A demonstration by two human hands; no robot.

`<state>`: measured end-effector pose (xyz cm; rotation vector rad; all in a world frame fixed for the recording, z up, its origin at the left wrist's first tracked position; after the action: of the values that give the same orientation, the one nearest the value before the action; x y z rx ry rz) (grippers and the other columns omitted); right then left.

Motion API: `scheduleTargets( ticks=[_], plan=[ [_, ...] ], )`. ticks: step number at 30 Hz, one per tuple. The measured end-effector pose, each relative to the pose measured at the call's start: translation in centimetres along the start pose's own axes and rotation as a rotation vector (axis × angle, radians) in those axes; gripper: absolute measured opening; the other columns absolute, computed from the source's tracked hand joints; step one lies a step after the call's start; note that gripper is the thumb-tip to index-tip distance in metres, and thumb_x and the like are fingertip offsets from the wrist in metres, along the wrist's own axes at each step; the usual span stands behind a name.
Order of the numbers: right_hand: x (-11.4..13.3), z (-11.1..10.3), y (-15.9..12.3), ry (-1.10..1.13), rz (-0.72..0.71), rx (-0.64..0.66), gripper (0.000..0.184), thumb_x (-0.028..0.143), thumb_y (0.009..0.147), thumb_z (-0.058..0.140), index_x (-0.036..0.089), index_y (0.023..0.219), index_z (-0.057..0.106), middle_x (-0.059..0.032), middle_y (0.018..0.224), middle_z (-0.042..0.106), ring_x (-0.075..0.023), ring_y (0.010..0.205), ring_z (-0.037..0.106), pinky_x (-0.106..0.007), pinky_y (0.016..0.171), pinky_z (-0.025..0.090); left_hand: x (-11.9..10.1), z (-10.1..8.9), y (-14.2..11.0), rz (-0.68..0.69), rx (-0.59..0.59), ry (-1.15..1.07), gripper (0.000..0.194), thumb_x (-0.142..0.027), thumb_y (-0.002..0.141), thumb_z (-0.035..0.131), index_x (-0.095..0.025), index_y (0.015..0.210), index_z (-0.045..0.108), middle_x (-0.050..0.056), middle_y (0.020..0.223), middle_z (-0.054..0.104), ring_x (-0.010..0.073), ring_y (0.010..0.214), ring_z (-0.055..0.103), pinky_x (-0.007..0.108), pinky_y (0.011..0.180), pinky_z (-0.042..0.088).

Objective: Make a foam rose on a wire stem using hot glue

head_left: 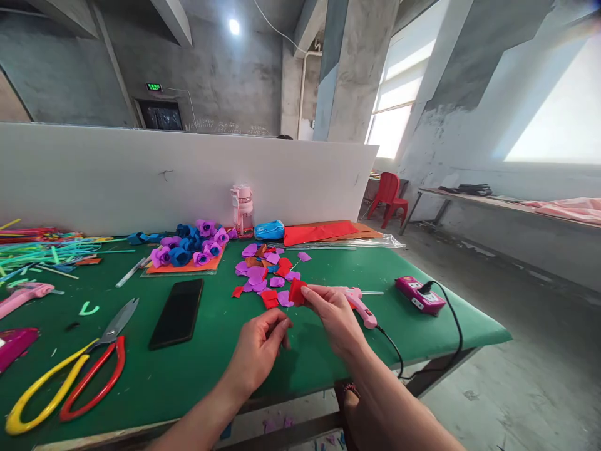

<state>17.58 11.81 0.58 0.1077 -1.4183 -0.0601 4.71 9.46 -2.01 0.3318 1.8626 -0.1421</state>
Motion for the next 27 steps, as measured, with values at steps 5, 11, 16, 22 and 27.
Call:
scheduleTargets(
  ticks=[5, 11, 16, 22, 27],
  plan=[
    [0.30, 0.13, -0.31, -0.022, 0.004, 0.026, 0.029, 0.042, 0.072, 0.060, 0.015, 0.066, 0.071, -0.0004, 0.059, 0.059, -0.0132, 0.061, 0.047, -0.027, 0.064, 0.036, -0.02, 0.05, -0.07, -0.012, 0.018, -0.014, 0.030, -0.042, 0.085, 0.041, -0.018, 0.070, 0.051, -0.003, 0.056, 0.052, 0.0080, 0.046, 0.037, 0.020, 0.046, 0.029],
    [-0.15, 0.29, -0.24, 0.000, 0.013, 0.053, 0.029, 0.042, 0.073, 0.061, 0.015, 0.068, 0.071, -0.0008, 0.061, 0.059, -0.0130, 0.061, 0.047, -0.026, 0.064, 0.036, 0.15, -0.07, -0.02, -0.018, 0.010, -0.016, 0.028, -0.041, 0.084, 0.041, -0.018, 0.072, 0.053, -0.003, 0.056, 0.053, 0.0080, 0.044, 0.038, 0.020, 0.045, 0.029],
    [-0.53, 0.08, -0.06, 0.006, 0.028, 0.021, 0.030, 0.042, 0.073, 0.061, 0.014, 0.072, 0.071, -0.0030, 0.065, 0.062, -0.0151, 0.066, 0.050, -0.027, 0.068, 0.038, 0.16, -0.10, 0.05, -0.027, 0.015, -0.014, 0.026, -0.041, 0.083, 0.042, -0.019, 0.073, 0.053, -0.003, 0.056, 0.053, 0.0083, 0.044, 0.039, 0.020, 0.045, 0.029],
    [-0.46, 0.27, -0.16, 0.018, 0.030, 0.027, 0.030, 0.044, 0.071, 0.062, 0.015, 0.070, 0.071, -0.0038, 0.066, 0.063, -0.0167, 0.069, 0.053, -0.029, 0.072, 0.040, 0.07, -0.17, 0.03, -0.030, 0.015, 0.000, 0.028, -0.041, 0.083, 0.043, -0.018, 0.073, 0.054, -0.002, 0.057, 0.053, 0.0083, 0.044, 0.039, 0.020, 0.044, 0.030],
    [-0.38, 0.40, -0.18, 0.031, 0.020, 0.047, 0.029, 0.041, 0.073, 0.061, 0.015, 0.071, 0.072, -0.0035, 0.067, 0.064, -0.0155, 0.068, 0.053, -0.028, 0.070, 0.039, 0.18, -0.21, -0.03, -0.041, 0.020, -0.005, 0.029, -0.042, 0.082, 0.044, -0.017, 0.073, 0.054, -0.002, 0.056, 0.053, 0.0079, 0.044, 0.038, 0.020, 0.044, 0.029]
  ],
)
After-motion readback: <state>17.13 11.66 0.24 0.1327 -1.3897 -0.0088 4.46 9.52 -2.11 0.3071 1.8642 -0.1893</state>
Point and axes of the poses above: each hand's wrist, its own y-axis towards the middle knuckle, its own z-axis out of the palm, x = y × z, the point moved 6 cm from there along y, towards the middle knuckle
